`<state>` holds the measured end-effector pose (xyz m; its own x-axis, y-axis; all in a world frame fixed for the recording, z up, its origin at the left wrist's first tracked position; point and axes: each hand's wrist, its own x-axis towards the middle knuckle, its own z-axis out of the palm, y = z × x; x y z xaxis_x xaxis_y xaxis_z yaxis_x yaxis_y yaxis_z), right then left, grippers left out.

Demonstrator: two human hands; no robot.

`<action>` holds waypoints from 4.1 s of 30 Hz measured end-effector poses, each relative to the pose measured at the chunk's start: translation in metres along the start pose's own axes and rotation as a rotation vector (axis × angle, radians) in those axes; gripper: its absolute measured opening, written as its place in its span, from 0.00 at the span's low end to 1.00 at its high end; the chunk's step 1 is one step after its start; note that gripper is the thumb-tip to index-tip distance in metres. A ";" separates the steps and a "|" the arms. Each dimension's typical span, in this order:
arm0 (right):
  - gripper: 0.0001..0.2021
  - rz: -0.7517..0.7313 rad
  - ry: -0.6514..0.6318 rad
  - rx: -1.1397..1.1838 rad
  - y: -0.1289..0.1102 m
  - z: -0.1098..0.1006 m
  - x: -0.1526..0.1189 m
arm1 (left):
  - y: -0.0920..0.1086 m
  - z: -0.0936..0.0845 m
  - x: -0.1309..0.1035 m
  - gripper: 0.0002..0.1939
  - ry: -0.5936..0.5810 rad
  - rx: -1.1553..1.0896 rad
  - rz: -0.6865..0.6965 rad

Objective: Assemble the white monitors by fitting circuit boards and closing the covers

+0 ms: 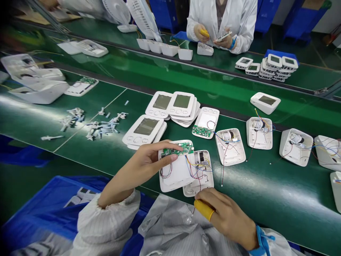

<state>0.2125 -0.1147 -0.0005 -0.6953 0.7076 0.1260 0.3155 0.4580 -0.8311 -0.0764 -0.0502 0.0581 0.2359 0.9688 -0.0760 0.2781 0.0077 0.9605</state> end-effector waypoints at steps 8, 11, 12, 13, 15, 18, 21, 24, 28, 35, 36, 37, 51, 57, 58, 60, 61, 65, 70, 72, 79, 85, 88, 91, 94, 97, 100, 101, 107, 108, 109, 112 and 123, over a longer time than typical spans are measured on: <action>0.11 -0.135 0.367 0.045 -0.020 0.016 0.031 | -0.005 0.020 -0.022 0.09 0.062 0.052 0.003; 0.10 -0.209 0.466 -0.057 -0.027 0.030 0.045 | -0.009 0.030 -0.030 0.09 0.108 0.081 0.012; 0.10 -0.215 0.490 -0.067 -0.028 0.034 0.048 | -0.010 0.032 -0.032 0.08 0.122 0.093 0.019; 0.09 -0.204 0.508 -0.065 -0.028 0.038 0.052 | -0.011 0.034 -0.034 0.08 0.134 0.100 0.024; 0.09 -0.172 0.543 -0.071 -0.029 0.042 0.057 | -0.011 0.038 -0.038 0.08 0.157 0.101 0.038; 0.09 -0.142 0.612 -0.121 -0.029 0.040 0.063 | -0.011 0.041 -0.041 0.08 0.182 0.090 0.060; 0.09 -0.142 0.660 -0.153 -0.032 0.036 0.066 | -0.009 0.043 -0.045 0.09 0.164 0.064 0.065; 0.07 -0.121 0.678 -0.199 -0.034 0.035 0.068 | -0.009 0.044 -0.048 0.09 0.137 0.002 0.071; 0.08 -0.105 0.670 -0.198 -0.033 0.037 0.067 | -0.010 0.045 -0.050 0.08 0.150 -0.026 0.060; 0.06 -0.055 0.633 -0.110 -0.034 0.037 0.067 | -0.014 0.049 -0.049 0.08 0.178 -0.048 0.039; 0.05 -0.044 0.629 -0.093 -0.034 0.036 0.067 | -0.013 0.049 -0.049 0.07 0.180 -0.046 0.036; 0.05 -0.034 0.625 -0.078 -0.035 0.035 0.067 | -0.013 0.049 -0.049 0.07 0.181 -0.044 0.033; 0.05 0.047 0.546 0.007 -0.029 0.035 0.062 | -0.012 0.050 -0.052 0.08 0.198 -0.036 0.007; 0.05 0.037 0.535 -0.029 -0.029 0.033 0.063 | -0.008 0.050 -0.050 0.07 0.207 -0.058 0.007; 0.05 0.026 0.537 -0.052 -0.030 0.034 0.063 | -0.008 0.051 -0.050 0.07 0.214 -0.064 0.006; 0.06 -0.017 0.571 -0.117 -0.029 0.037 0.064 | -0.008 0.053 -0.050 0.07 0.235 -0.077 0.002; 0.06 -0.045 0.602 -0.157 -0.029 0.039 0.064 | -0.008 0.055 -0.050 0.07 0.245 -0.085 -0.001; 0.10 -0.104 0.686 -0.282 -0.026 0.047 0.065 | -0.011 0.062 -0.052 0.09 0.264 -0.104 -0.003; 0.09 -0.085 0.652 -0.279 -0.023 0.046 0.065 | -0.016 0.068 -0.054 0.08 0.292 -0.103 -0.009; 0.09 -0.081 0.647 -0.267 -0.022 0.045 0.064 | -0.018 0.069 -0.054 0.08 0.295 -0.103 0.002; 0.09 -0.002 0.676 -0.331 -0.025 0.047 0.063 | -0.020 0.076 -0.061 0.16 0.449 0.003 -0.063; 0.09 -0.015 0.693 -0.339 -0.027 0.048 0.064 | -0.023 0.083 -0.064 0.21 0.494 -0.023 -0.132; 0.09 -0.012 0.713 -0.337 -0.027 0.049 0.064 | -0.022 0.086 -0.065 0.21 0.530 -0.026 -0.129; 0.08 -0.003 0.736 -0.341 -0.027 0.050 0.063 | -0.022 0.091 -0.065 0.20 0.592 -0.023 -0.093; 0.08 -0.016 0.744 -0.338 -0.028 0.050 0.064 | -0.023 0.095 -0.066 0.20 0.625 -0.026 -0.057; 0.09 -0.013 0.751 -0.329 -0.030 0.050 0.065 | -0.024 0.099 -0.066 0.21 0.653 -0.021 -0.047; 0.09 0.009 0.753 -0.311 -0.032 0.050 0.066 | -0.024 0.102 -0.066 0.22 0.679 -0.013 -0.035; 0.09 0.016 0.752 -0.302 -0.033 0.050 0.067 | -0.024 0.103 -0.066 0.22 0.684 -0.010 -0.029; 0.09 0.036 0.736 -0.232 -0.036 0.052 0.066 | -0.021 0.105 -0.066 0.22 0.665 0.012 0.042; 0.09 0.042 0.732 -0.221 -0.037 0.052 0.065 | -0.020 0.104 -0.066 0.22 0.659 0.019 0.053; 0.09 0.050 0.729 -0.209 -0.038 0.053 0.064 | -0.020 0.104 -0.066 0.21 0.652 0.026 0.061; 0.10 0.083 0.718 -0.160 -0.040 0.057 0.063 | -0.018 0.103 -0.065 0.21 0.629 0.044 0.084; 0.10 0.062 0.732 -0.176 -0.041 0.049 0.060 | -0.011 0.084 -0.068 0.27 0.394 0.109 0.067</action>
<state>0.1267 -0.1173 0.0146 -0.0851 0.8835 0.4606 0.4817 0.4411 -0.7572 -0.0171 -0.1367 0.0302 -0.1117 0.9872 0.1140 0.3762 -0.0642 0.9243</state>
